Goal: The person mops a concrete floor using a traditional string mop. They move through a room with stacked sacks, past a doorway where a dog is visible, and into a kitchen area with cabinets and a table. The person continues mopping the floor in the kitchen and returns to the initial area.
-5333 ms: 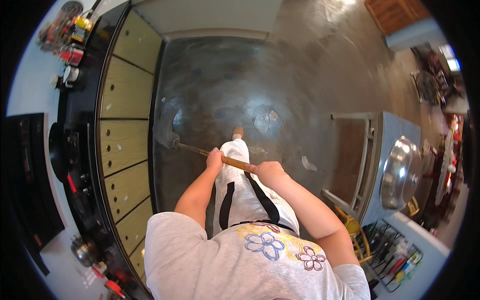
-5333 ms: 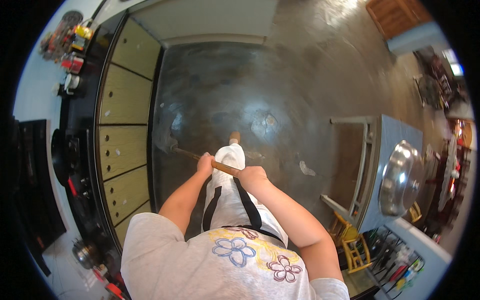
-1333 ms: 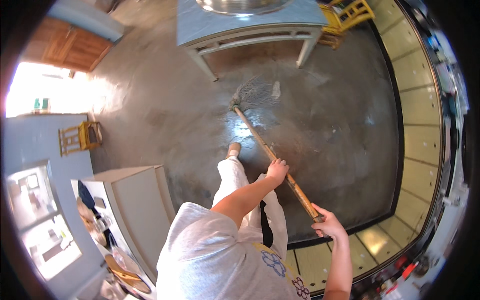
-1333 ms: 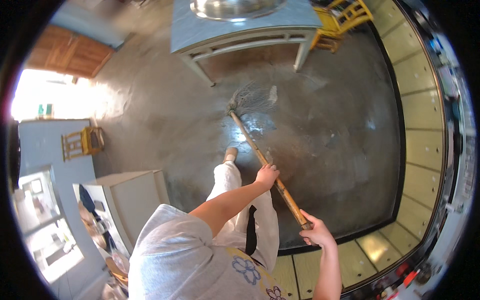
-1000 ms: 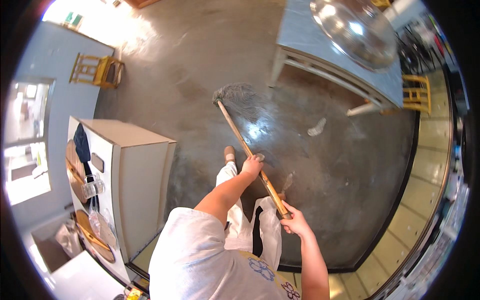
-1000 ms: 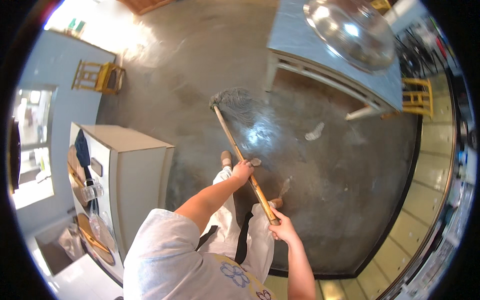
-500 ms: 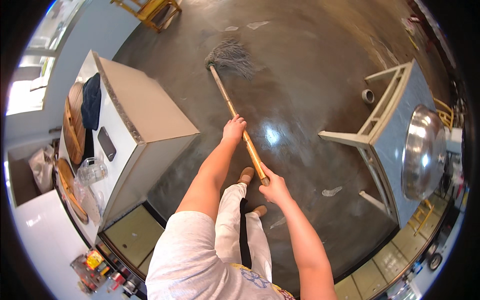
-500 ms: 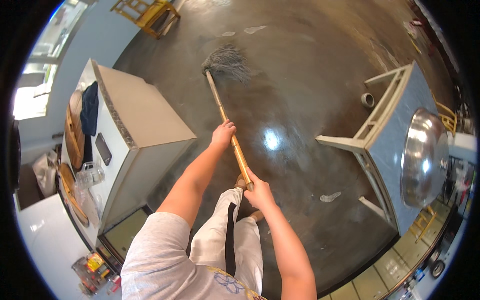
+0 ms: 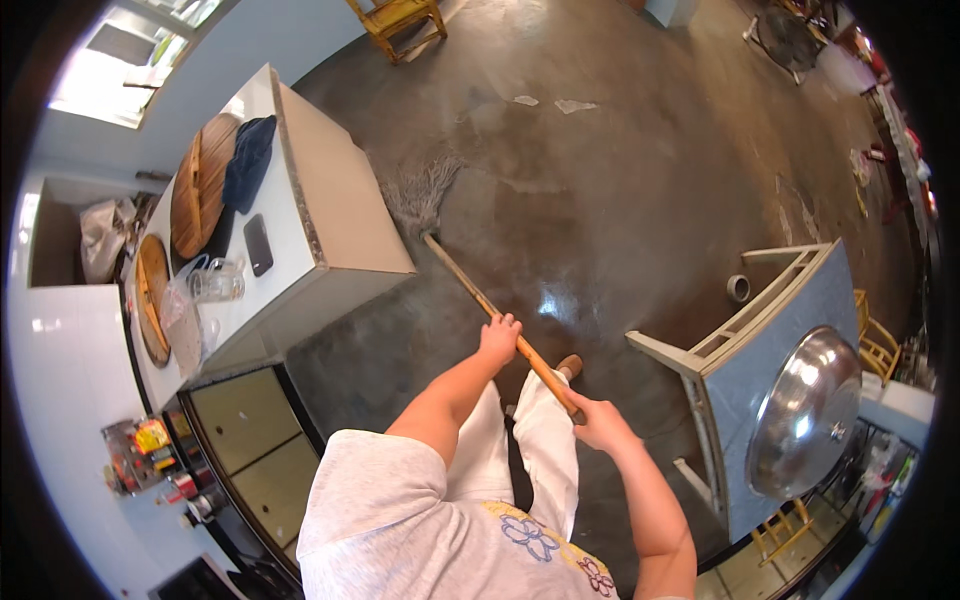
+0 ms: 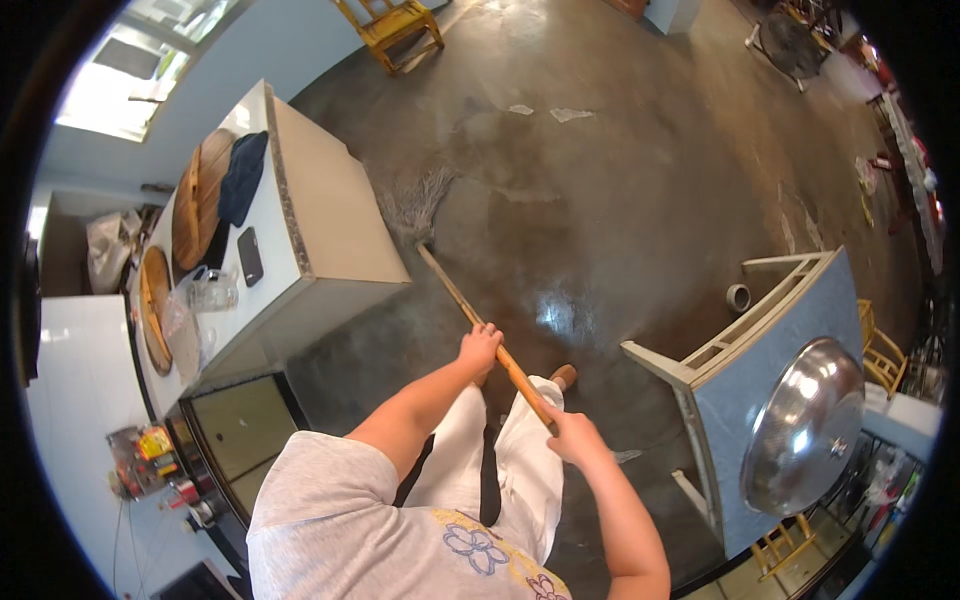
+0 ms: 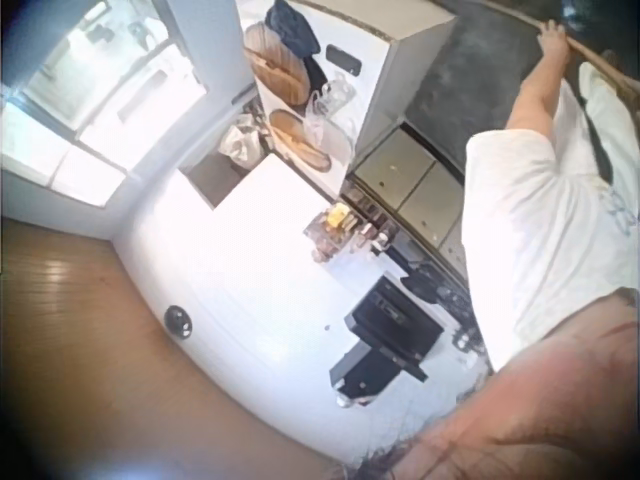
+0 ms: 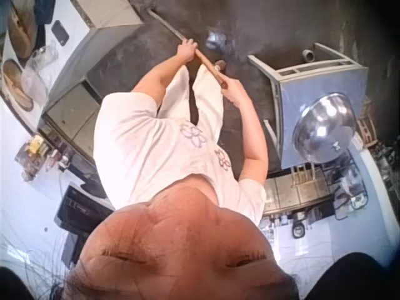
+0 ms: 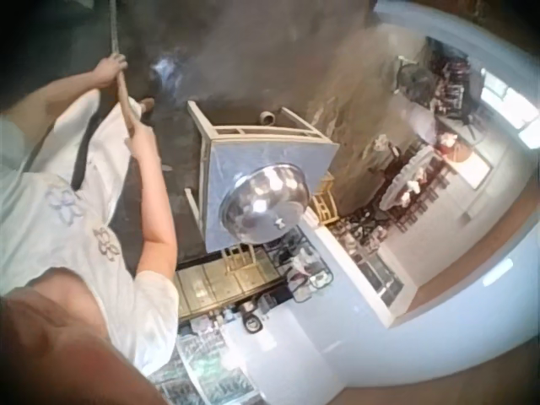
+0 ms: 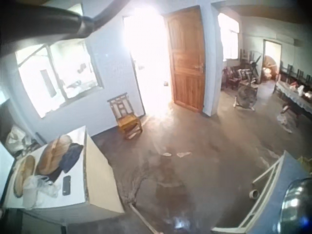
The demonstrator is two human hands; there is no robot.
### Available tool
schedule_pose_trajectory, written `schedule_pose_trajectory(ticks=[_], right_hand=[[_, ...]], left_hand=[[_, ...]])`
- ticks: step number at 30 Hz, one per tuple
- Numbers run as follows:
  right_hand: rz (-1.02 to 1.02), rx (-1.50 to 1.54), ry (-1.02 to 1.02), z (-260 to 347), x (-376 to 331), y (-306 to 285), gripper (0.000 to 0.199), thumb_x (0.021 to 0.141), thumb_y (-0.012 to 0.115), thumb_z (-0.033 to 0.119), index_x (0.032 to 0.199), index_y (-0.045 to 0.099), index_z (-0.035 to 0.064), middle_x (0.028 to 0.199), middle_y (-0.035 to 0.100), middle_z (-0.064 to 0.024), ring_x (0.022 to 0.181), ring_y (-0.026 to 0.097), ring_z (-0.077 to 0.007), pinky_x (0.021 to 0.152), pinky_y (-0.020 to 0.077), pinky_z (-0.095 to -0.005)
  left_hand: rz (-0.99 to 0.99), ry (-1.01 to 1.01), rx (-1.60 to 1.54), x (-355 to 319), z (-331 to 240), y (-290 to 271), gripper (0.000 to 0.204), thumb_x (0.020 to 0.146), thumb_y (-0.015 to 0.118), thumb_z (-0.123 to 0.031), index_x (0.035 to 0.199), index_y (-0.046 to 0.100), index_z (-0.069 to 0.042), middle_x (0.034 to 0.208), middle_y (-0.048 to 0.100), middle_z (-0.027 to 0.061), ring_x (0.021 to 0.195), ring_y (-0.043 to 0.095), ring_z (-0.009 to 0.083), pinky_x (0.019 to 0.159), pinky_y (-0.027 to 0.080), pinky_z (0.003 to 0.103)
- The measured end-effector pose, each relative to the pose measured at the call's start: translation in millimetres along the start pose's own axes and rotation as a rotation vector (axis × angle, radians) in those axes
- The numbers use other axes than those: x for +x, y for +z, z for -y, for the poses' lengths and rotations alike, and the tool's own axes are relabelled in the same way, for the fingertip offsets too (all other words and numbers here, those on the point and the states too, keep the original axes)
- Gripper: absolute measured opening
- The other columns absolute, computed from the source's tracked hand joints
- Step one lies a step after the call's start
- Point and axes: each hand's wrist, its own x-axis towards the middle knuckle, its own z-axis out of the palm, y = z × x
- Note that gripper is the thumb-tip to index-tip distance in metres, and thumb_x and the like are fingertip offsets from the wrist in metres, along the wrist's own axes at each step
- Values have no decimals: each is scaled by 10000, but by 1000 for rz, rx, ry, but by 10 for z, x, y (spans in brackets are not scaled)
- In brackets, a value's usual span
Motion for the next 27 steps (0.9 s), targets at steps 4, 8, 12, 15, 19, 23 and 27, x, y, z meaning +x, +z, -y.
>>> schedule_pose_trajectory(ticks=[4, 8, 12, 15, 19, 23, 27], right_hand=[[101, -5, -16, -32, -415, -948, 639, 718, 645, 83, 1319, 484, 229, 688, 617, -97, 528, 581, -156, 554, 488, -303], [74, -269, -17, 21, -455, -1619, 603, 718, 629, 91, 1286, 519, 261, 715, 622, -90, 628, 607, -193, 613, 491, -328], [111, -498, -35, 609, -82, -2222, 554, 724, 583, 55, 1231, 562, 278, 948, 662, -100, 891, 623, -269, 787, 496, -376], [110, -576, -91, 815, 268, -2589, 544, 722, 581, 48, 1218, 573, 270, 926, 661, -92, 870, 618, -269, 777, 493, -372], [147, -651, -138, 1116, 834, -3199, 550, 711, 582, 24, 1213, 582, 251, 881, 661, -80, 814, 613, -264, 750, 481, -366], [151, -767, -177, 1636, 1541, -4002, 554, 697, 599, 11, 1200, 590, 241, 865, 662, -70, 815, 618, -257, 747, 490, -359], [98, -928, -239, 2200, 2052, -4693, 508, 701, 613, 26, 1161, 615, 244, 817, 656, -70, 781, 621, -253, 717, 496, -366]], left_hand=[[9, -12, -73, -57, -630, 74, 282, 680, 674, -104, 944, 580, -135, 1027, 519, 89, 1003, 489, 320, 816, 477, 390], [62, 84, -171, 192, -941, -258, 299, 683, 688, -130, 957, 569, -141, 1022, 541, 77, 968, 507, 310, 803, 476, 399], [-113, -64, -277, 558, -873, -451, 287, 657, 740, -215, 899, 600, -148, 943, 583, 77, 935, 555, 301, 761, 487, 422], [-143, -172, -332, 952, -820, -722, 224, 622, 774, -252, 770, 642, -146, 866, 606, 67, 876, 583, 291, 723, 490, 419], [-207, -278, -390, 1511, -681, -963, 218, 616, 778, -235, 755, 635, -148, 852, 603, 61, 864, 581, 292, 701, 488, 413], [-384, -402, -480, 2287, -601, -1270, 194, 605, 767, -186, 718, 614, -144, 835, 593, 74, 829, 567, 301, 692, 481, 411], [-484, -468, -625, 3009, -503, -1881, 241, 561, 763, -102, 726, 591, -132, 844, 566, 66, 892, 537, 290, 707, 472, 396]])
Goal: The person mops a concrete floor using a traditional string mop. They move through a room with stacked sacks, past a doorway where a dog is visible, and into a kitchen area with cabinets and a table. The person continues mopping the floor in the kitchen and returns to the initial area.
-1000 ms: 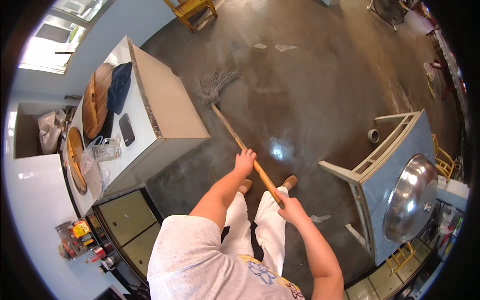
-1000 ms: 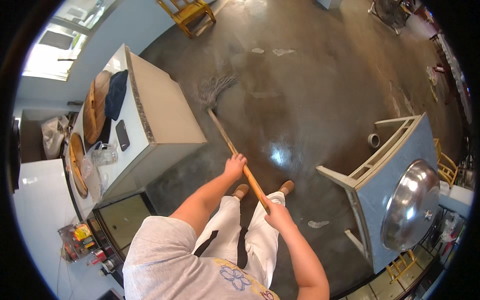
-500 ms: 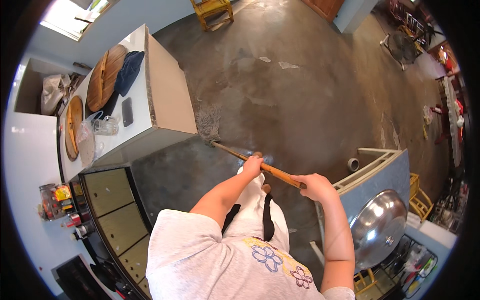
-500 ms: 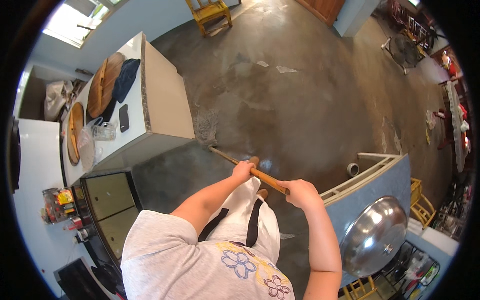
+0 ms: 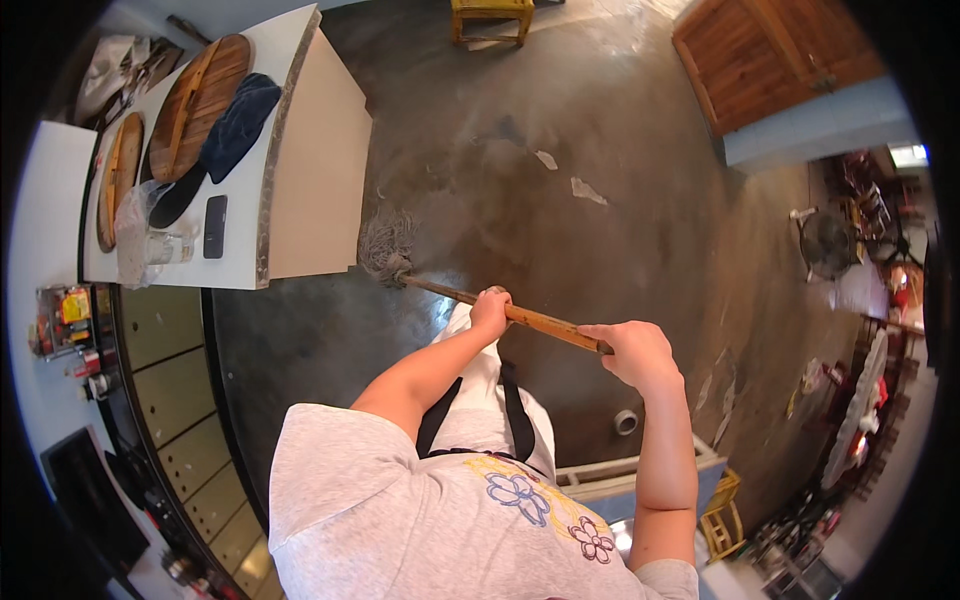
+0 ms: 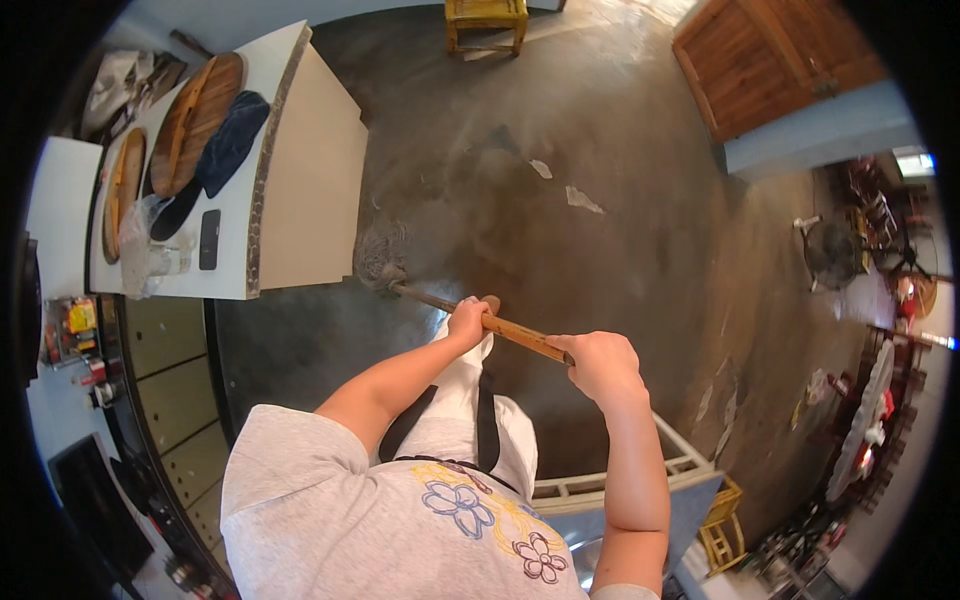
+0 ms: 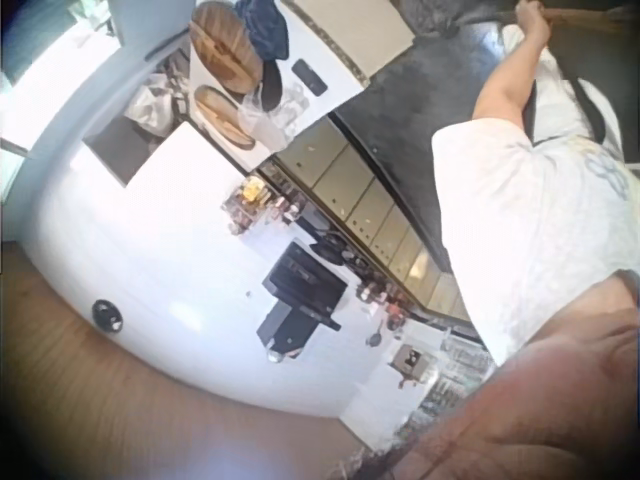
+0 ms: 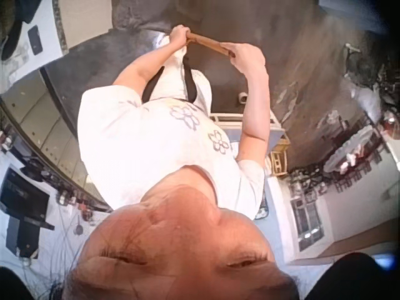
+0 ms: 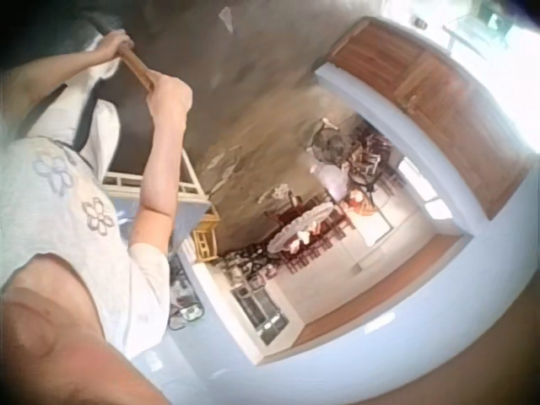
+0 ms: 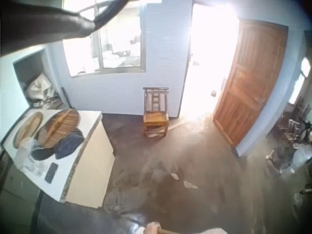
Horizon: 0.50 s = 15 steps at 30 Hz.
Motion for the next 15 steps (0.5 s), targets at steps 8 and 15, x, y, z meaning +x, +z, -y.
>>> schedule_pose_trajectory(ticks=[8, 15], right_hand=[[-179, -214, -102, -680, 659, -976, 502, 707, 612, 40, 1160, 611, 258, 658, 572, -76, 644, 589, -250, 599, 480, -372], [-323, -238, -244, -1673, 1446, -1479, 491, 713, 603, 41, 1158, 607, 249, 635, 545, -78, 599, 575, -248, 564, 472, -357]], left_hand=[[-215, 4, -102, 1507, -752, -64, 189, 593, 674, -40, 730, 577, -128, 830, 526, 70, 869, 523, 285, 698, 455, 376], [-362, -36, -55, 2805, -1186, 236, 123, 626, 627, -36, 684, 575, -131, 771, 513, 56, 807, 538, 268, 668, 455, 362]])
